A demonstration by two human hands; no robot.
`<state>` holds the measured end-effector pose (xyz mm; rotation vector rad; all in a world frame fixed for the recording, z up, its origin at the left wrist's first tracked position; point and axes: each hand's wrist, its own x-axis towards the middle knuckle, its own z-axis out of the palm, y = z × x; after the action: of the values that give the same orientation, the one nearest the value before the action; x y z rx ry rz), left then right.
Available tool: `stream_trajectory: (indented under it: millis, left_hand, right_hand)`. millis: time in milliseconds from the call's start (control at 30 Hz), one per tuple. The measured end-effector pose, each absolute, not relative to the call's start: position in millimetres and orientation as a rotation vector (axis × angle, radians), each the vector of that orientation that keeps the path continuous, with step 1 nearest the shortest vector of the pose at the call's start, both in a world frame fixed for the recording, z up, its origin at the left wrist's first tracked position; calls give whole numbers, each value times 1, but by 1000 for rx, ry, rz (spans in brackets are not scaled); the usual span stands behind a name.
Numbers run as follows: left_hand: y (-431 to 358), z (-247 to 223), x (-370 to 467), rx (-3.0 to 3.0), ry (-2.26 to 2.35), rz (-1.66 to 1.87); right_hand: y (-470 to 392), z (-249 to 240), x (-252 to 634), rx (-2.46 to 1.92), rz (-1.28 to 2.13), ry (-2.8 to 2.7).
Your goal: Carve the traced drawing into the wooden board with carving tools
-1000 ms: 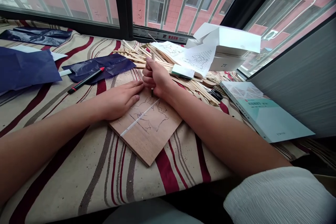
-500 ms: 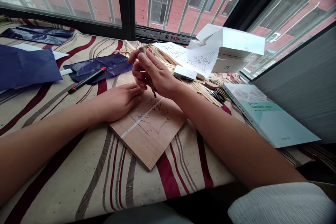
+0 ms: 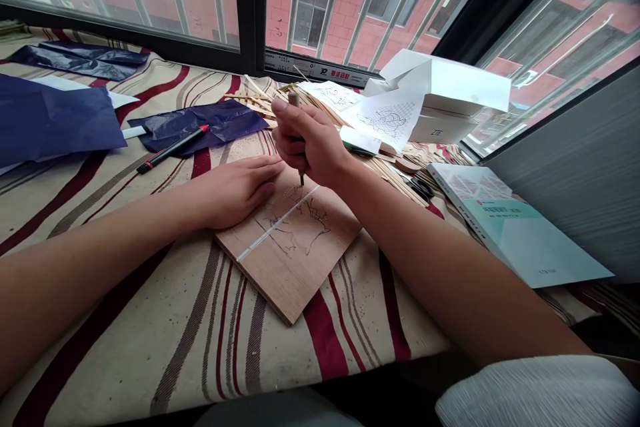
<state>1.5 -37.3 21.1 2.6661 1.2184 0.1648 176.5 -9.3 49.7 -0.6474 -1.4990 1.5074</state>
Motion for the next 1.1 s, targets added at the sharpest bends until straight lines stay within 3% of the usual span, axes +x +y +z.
stream_trajectory:
  millis: [700, 833, 1100]
  left_hand:
    - [-38, 21, 6, 2660, 1212, 188]
    - [-36, 20, 6, 2650, 1217, 182]
    - [-37, 21, 5, 2607, 1168, 241]
  right_hand:
    - [1, 33, 150, -802, 1203, -1383]
    - [4, 36, 149, -871, 1370, -1426]
    - [-6, 46, 166, -561, 1730, -1681]
